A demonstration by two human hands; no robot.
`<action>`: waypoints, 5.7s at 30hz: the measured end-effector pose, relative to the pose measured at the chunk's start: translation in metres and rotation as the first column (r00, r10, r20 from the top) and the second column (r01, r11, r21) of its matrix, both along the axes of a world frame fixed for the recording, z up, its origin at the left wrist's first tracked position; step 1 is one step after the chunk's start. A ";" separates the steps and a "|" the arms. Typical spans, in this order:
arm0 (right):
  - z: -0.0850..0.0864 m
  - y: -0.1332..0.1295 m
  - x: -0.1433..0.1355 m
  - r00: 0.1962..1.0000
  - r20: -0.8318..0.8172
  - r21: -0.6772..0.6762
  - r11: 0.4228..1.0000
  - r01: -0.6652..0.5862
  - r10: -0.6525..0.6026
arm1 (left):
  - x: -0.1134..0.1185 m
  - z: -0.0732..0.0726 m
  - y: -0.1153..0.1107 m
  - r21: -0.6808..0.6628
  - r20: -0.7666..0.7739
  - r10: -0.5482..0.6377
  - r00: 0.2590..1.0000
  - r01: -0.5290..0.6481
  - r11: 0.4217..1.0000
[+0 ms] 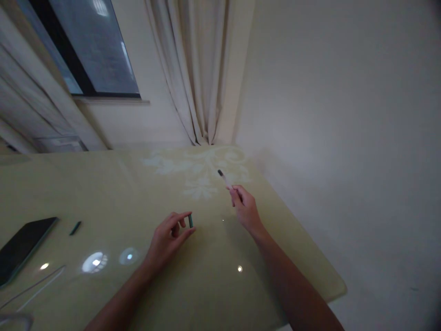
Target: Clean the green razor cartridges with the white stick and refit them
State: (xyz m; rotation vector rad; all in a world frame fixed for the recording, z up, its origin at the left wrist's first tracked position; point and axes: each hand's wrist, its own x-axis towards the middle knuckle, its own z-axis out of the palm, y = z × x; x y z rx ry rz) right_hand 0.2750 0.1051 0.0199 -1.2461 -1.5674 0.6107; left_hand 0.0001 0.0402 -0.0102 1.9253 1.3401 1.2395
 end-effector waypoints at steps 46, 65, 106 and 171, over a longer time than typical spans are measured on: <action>-0.020 -0.008 0.075 0.713 0.656 -0.120 0.899 0.421 -0.247 | 0.127 -0.007 0.092 -0.241 -0.388 -0.157 0.908 0.064 0.968; -0.008 -0.001 0.024 0.727 0.686 -0.202 0.955 0.215 -0.018 | -0.010 -0.003 -0.011 -0.250 -0.080 -0.206 0.975 0.180 0.951; -0.017 -0.044 -0.112 0.837 0.439 -0.261 0.937 -0.231 0.328 | -0.096 0.001 0.007 -0.120 -0.362 0.055 0.931 -0.105 0.987; -0.005 -0.067 -0.073 0.604 -0.790 -0.367 0.711 -0.600 0.101 | -0.030 -0.025 -0.020 0.184 -0.568 0.126 0.814 -0.024 0.983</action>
